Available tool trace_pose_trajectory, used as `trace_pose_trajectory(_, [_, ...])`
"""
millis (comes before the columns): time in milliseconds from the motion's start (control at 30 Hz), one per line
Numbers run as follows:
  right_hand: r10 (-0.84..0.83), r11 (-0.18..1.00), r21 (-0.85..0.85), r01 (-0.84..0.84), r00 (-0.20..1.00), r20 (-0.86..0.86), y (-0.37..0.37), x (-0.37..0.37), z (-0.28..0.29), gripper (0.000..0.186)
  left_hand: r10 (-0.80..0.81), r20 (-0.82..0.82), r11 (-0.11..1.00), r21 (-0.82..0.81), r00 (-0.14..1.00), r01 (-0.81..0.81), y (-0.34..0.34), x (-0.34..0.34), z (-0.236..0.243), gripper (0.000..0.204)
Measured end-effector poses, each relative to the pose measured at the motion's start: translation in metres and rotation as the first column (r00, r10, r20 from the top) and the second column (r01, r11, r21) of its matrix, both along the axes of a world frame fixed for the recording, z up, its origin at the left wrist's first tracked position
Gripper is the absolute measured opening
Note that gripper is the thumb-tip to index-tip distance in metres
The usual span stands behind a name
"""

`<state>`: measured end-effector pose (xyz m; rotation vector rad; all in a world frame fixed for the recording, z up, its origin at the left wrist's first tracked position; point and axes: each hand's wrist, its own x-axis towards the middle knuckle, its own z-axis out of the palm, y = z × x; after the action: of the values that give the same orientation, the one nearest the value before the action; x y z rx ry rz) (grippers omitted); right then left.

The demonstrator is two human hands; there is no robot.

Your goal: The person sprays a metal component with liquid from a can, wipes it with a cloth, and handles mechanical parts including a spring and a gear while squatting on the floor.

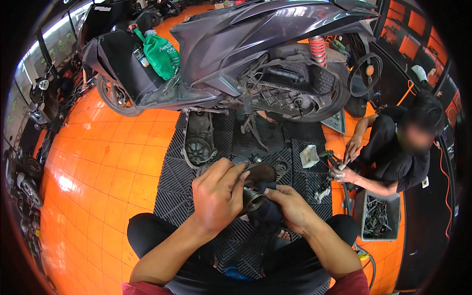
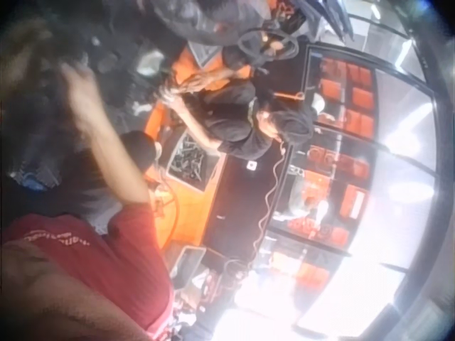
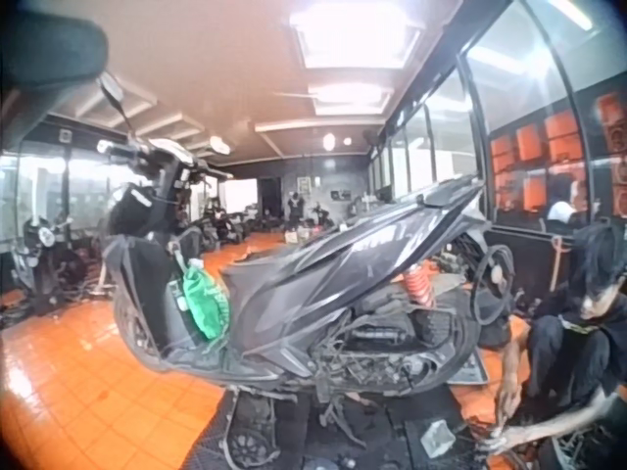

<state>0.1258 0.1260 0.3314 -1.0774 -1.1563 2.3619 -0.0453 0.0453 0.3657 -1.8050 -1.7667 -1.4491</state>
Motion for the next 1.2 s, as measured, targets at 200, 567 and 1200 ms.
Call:
trace_pose_trajectory(200, [0.002, 0.999, -0.041, -0.002, 1.000, -0.006, 0.000, 0.000, 0.003, 0.025, 0.028, -0.033, 0.999, 0.016, 0.999, -0.028, 0.000, 0.001, -0.001, 0.018])
trace_pose_trajectory(567, [-0.024, 0.993, -0.117, 0.018, 0.998, -0.052, -0.010, -0.003, -0.002, 0.026, 0.074, 0.019, 0.996, 0.057, 0.997, -0.075, 0.007, -0.004, 0.004, 0.018])
trace_pose_trajectory(1200, [-0.271, 0.925, 0.220, 0.311, 0.943, -0.192, 0.014, 0.022, 0.008, 0.024, 0.051, 0.969, 0.978, -0.098, 0.243, 0.184, 0.017, -0.070, -0.019, 0.036])
